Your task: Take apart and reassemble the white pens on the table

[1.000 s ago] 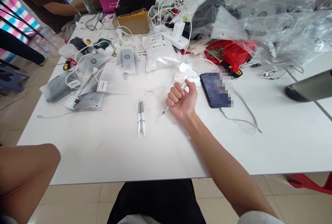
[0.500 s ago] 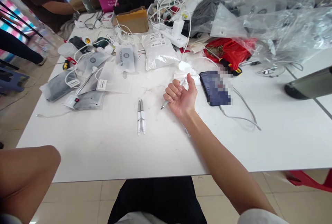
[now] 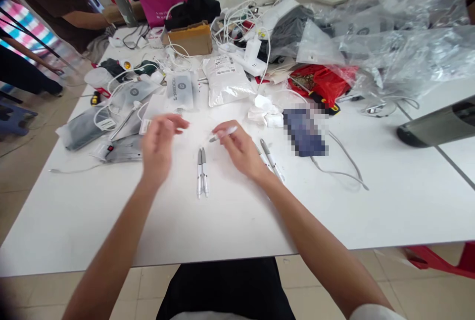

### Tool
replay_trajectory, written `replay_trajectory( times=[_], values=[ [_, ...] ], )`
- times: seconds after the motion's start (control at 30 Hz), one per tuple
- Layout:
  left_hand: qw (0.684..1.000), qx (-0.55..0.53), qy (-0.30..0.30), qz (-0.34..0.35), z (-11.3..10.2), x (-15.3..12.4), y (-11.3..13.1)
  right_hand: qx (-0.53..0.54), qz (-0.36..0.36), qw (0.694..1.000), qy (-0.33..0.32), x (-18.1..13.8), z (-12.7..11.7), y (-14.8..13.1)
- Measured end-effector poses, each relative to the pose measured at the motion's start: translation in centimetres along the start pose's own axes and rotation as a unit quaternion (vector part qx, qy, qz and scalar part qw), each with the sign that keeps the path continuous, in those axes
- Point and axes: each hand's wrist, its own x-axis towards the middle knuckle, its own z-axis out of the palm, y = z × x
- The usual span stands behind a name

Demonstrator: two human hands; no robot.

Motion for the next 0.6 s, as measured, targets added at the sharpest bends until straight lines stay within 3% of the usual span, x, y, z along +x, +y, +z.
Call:
replay_trajectory(
  times=[0.13,0.23,0.43,0.6],
  values=[
    [0.993,0.081,-0.085,0.015,0.4,-1.6,-2.2,-0.204,-0.118,0.962,-0.140,-1.3,0.8,-0.5],
    [0.985,0.108,-0.130,0.041,0.6,-2.5,-3.6,-0.304,-0.123,0.929,-0.174,-2.3,1.3,-1.1],
    [0.950,0.178,-0.245,0.073,0.9,-3.3,-4.3,-0.443,-0.049,0.880,-0.168,-6.1,1.9,-2.5],
    [0.938,0.196,-0.277,0.074,0.9,-3.7,-4.1,-0.450,-0.047,0.881,-0.137,-9.4,3.3,-2.5]
  ],
)
